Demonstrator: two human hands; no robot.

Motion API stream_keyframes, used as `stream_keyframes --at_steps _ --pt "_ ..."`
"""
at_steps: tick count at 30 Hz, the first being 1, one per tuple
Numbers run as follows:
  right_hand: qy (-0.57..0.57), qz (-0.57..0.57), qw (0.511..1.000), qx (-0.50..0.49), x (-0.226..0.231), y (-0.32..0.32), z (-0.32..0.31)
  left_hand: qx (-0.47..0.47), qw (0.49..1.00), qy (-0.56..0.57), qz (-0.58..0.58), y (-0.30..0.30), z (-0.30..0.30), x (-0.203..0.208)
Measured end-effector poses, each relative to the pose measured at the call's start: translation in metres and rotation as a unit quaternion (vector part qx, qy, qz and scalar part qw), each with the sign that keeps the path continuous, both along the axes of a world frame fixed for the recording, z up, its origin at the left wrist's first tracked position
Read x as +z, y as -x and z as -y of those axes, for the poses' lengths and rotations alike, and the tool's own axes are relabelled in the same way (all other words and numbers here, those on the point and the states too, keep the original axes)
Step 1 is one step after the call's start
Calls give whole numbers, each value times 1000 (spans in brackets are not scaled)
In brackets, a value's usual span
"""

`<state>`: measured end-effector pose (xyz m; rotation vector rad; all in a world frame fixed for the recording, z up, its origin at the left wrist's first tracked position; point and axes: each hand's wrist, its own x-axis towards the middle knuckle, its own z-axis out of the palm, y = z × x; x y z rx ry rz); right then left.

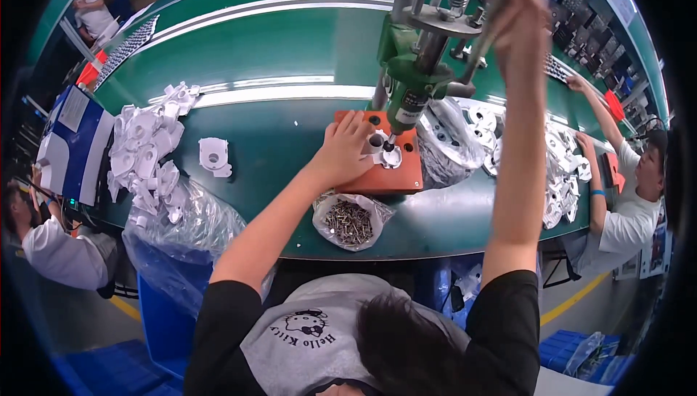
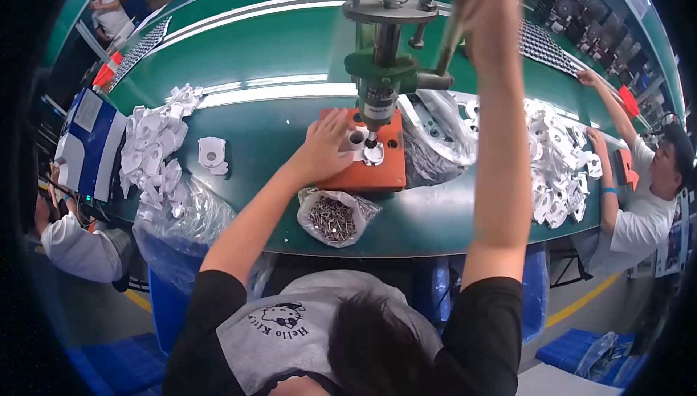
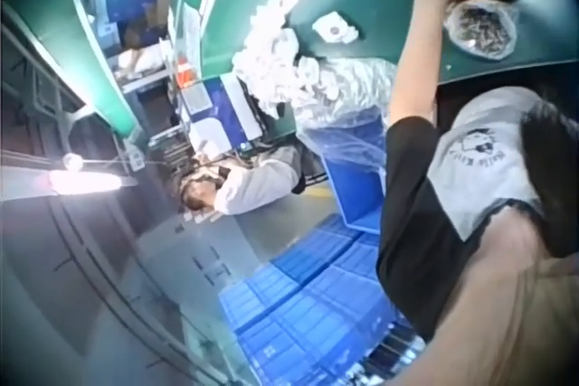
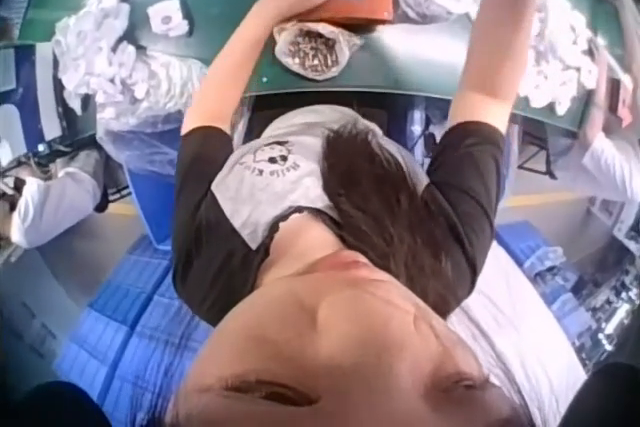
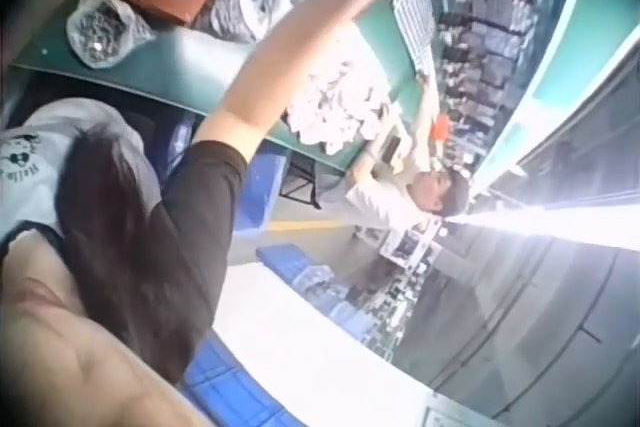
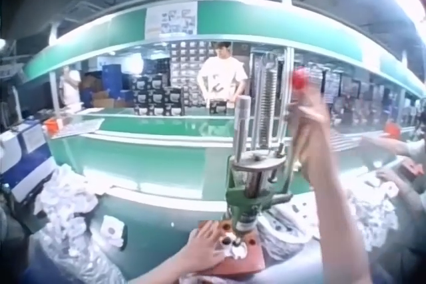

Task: Assembling small white plastic components using a manual press at a factory workstation.

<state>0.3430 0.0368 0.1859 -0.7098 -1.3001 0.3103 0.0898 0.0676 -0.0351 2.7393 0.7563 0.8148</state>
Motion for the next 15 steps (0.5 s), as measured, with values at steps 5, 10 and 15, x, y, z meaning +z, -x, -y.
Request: stream_keyframes --at_steps 5,10,15 --pt "301 -143 939 -86 -70 -17 -30 -59 995 52 -67 3 -19 46" --pt "285 367 809 -361 -205 -129 52 92 975 202 -2 28 -81 44" --pt "529 505 643 -225 -243 -163 91 236 945 213 77 45 -123 12"
